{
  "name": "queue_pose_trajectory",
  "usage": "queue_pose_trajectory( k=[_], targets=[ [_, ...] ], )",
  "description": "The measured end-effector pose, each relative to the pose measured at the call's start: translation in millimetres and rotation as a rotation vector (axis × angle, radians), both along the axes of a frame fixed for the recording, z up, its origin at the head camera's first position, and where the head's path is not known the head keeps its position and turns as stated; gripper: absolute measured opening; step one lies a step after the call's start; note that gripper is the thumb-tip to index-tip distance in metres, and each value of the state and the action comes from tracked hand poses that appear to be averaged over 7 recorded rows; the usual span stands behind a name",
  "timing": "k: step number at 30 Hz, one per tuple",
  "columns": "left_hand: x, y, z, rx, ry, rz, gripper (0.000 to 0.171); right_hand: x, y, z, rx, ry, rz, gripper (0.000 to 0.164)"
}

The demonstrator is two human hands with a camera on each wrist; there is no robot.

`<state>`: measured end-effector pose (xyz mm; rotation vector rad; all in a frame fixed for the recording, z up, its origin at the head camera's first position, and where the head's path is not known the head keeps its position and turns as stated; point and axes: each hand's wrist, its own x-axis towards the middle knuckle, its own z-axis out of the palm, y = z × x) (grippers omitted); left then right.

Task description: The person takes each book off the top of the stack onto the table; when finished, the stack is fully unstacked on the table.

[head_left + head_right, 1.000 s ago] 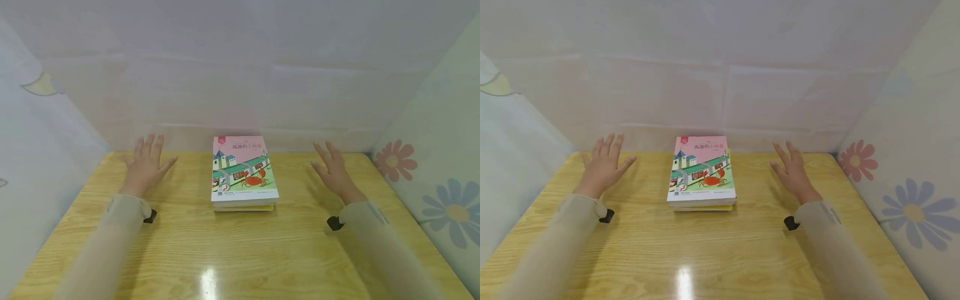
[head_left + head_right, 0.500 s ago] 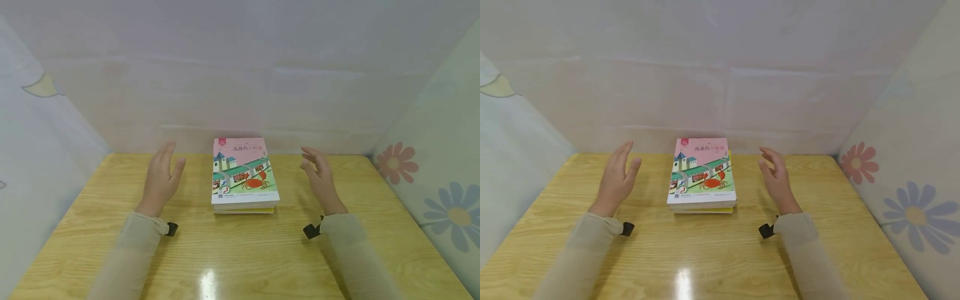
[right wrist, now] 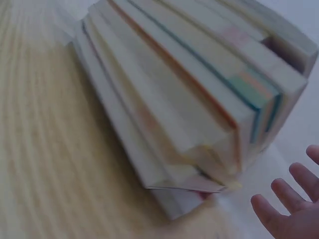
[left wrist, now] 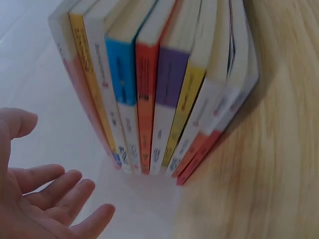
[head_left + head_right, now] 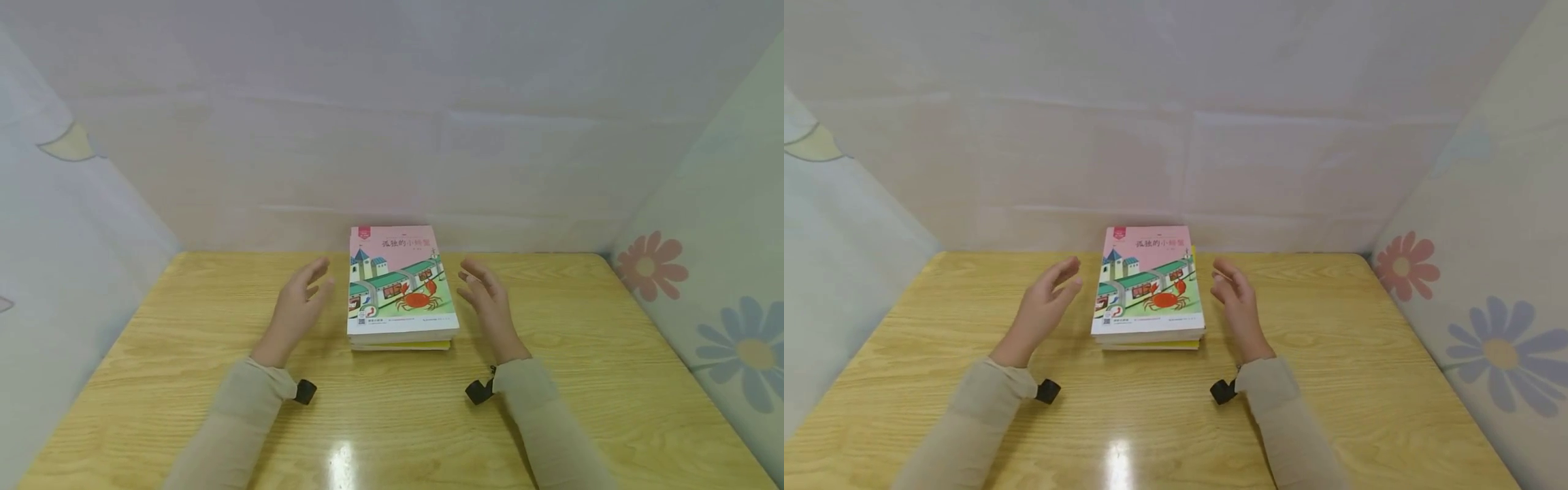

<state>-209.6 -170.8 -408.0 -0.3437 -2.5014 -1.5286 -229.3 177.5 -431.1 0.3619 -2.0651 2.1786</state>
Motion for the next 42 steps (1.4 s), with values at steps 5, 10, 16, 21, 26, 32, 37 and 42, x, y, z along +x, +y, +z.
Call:
queue_pose_trajectory(
  k=[5,10,16,21,26,32,37,42],
  targets=[
    [1.0,7.9,-4.6,0.110,-0.155,-0.054,0.063,5.4,-8.8,-7.5,-0.067,-0.182,0.121,0.056],
    [0.9,10.4,-7.7,0.143,-0.200,-0.070,0.063,7.7,-15.5,-11.1,-0.066,-0.239,0.219,0.063],
    [-0.2,15.6,-7.7,0.196,-0.309,-0.084,0.069,9.6,-19.6,-14.1,-0.063,-0.244,0.255,0.062],
    [1.3,19.4,-6.0,0.207,-0.380,-0.078,0.073,10.2,-22.2,-16.1,-0.048,-0.243,0.260,0.058],
    [2.1,21.1,-4.3,0.278,-0.429,-0.084,0.071,8.1,-20.6,-21.2,0.020,-0.206,0.253,0.056],
    [2.8,20.3,-1.6,0.343,-0.465,-0.077,0.069,1.4,-18.0,-28.7,0.084,-0.128,0.250,0.053],
    [2.7,12.7,-0.5,0.393,-0.525,-0.096,0.069,-0.9,-18.5,-31.0,0.071,-0.129,0.265,0.053],
    [2.0,-1.4,-0.4,0.462,-0.555,-0.172,0.062,-0.1,-18.2,-30.4,0.093,-0.153,0.257,0.056]
  ],
)
